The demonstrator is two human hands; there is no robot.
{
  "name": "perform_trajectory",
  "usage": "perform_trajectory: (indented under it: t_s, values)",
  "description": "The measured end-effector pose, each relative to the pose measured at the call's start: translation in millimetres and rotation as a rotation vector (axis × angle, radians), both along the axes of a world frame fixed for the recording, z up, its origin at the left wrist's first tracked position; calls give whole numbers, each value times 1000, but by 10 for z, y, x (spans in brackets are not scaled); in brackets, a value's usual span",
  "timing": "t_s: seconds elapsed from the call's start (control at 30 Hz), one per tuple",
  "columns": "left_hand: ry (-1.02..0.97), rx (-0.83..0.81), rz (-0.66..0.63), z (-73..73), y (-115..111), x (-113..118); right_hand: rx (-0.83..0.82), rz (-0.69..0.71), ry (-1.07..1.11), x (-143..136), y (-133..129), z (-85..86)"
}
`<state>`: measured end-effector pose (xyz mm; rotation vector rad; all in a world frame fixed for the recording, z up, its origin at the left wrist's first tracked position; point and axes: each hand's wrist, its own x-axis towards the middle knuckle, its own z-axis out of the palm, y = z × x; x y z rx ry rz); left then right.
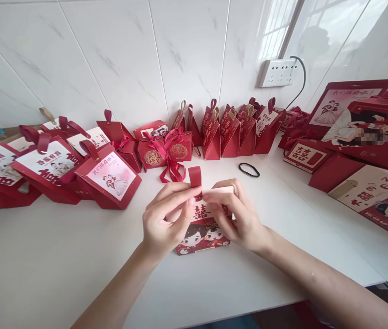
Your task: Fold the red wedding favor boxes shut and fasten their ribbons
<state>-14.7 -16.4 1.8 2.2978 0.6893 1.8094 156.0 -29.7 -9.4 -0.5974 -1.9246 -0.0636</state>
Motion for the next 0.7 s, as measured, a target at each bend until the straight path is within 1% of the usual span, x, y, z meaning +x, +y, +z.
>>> perform_trajectory:
  t_s: [0.27,0.7]
  values:
    - [6,0,-43,-25,13,-19,-12,16,-1,1,0,-5]
    - [16,4,7,-9,6,-1,1,-4,-3,2,-4,8]
